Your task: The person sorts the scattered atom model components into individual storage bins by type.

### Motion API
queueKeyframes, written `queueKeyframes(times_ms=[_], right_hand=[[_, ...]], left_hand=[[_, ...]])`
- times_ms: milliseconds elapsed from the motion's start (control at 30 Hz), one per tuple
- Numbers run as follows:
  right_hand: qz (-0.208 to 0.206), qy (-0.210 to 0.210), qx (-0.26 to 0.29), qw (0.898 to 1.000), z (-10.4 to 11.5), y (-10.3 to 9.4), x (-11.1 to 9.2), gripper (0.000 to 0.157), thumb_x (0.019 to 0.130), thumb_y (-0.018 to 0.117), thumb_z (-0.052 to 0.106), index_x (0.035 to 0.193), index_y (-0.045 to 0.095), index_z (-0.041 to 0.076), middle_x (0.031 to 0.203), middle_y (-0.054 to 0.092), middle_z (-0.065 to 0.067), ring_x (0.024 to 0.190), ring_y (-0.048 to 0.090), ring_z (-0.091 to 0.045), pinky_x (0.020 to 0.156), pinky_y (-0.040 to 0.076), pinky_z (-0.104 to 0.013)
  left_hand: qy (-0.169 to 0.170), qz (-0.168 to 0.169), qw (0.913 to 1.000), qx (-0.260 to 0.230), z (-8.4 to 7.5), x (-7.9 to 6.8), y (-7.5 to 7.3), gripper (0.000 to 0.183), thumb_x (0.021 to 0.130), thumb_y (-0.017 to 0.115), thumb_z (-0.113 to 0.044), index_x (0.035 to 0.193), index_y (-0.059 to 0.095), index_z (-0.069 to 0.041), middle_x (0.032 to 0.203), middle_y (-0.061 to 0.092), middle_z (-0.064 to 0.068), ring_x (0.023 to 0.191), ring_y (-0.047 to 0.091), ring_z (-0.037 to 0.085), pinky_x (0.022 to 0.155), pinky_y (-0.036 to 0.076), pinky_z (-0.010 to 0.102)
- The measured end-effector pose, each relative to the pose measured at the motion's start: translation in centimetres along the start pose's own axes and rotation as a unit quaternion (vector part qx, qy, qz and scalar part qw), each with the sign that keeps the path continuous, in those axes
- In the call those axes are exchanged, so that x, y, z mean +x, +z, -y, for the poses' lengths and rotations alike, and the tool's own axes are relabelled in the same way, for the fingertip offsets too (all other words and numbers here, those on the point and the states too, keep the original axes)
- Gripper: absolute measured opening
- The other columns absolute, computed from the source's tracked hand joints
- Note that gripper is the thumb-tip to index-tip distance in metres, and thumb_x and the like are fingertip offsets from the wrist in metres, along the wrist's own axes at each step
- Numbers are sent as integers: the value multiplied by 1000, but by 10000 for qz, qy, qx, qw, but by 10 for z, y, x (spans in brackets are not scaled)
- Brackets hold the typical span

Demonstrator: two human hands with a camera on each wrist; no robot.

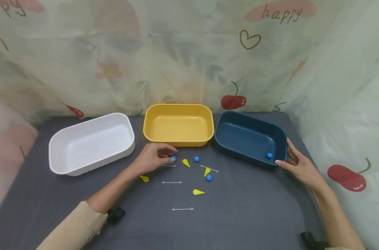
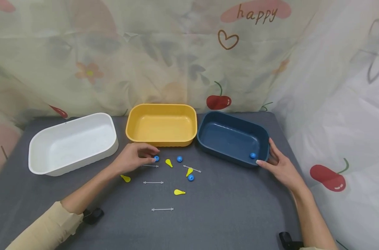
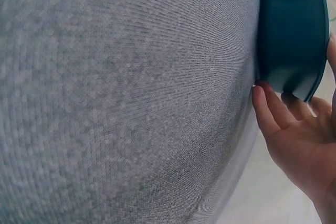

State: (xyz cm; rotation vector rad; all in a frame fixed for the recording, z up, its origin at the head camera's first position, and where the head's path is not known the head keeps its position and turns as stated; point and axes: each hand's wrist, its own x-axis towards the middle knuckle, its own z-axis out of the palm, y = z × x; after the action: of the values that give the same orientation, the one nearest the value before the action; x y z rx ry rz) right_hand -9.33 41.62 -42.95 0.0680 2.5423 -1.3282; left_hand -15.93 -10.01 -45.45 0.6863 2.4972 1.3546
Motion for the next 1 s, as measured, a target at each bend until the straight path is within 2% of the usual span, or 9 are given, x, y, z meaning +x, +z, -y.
queueKeyframes(times_ms=[267,700,1000], right_hand=[[50,-40,81,9999,1,-1,-1,93,99,62,34,156,-10,39,163,10,-22,140,27,-51,81,44,-8],[83,-28,42,10000,1,-1,-1,92,99,62,34,156,-11,38,163,9,-22,140,27,-51,81,44,-8],[59,47,-40,10000,0,-1,1,93,99,62,35,156,-12,38,163,9,-21,140,29,-52,80,45,-10]], left_hand=[[-233,171,9995,118,12,5,4,29,84,81,-11,112,74,-12,101,72,-1,92,68,13,80,56,28],[-383,45,9983,429,11,7,8,26,82,83,-13,107,76,-13,94,70,-4,87,63,13,76,54,28],[-188,-27,9981,581,9,8,10,17,83,82,-12,100,76,-13,89,70,-3,83,63,12,75,54,29]])
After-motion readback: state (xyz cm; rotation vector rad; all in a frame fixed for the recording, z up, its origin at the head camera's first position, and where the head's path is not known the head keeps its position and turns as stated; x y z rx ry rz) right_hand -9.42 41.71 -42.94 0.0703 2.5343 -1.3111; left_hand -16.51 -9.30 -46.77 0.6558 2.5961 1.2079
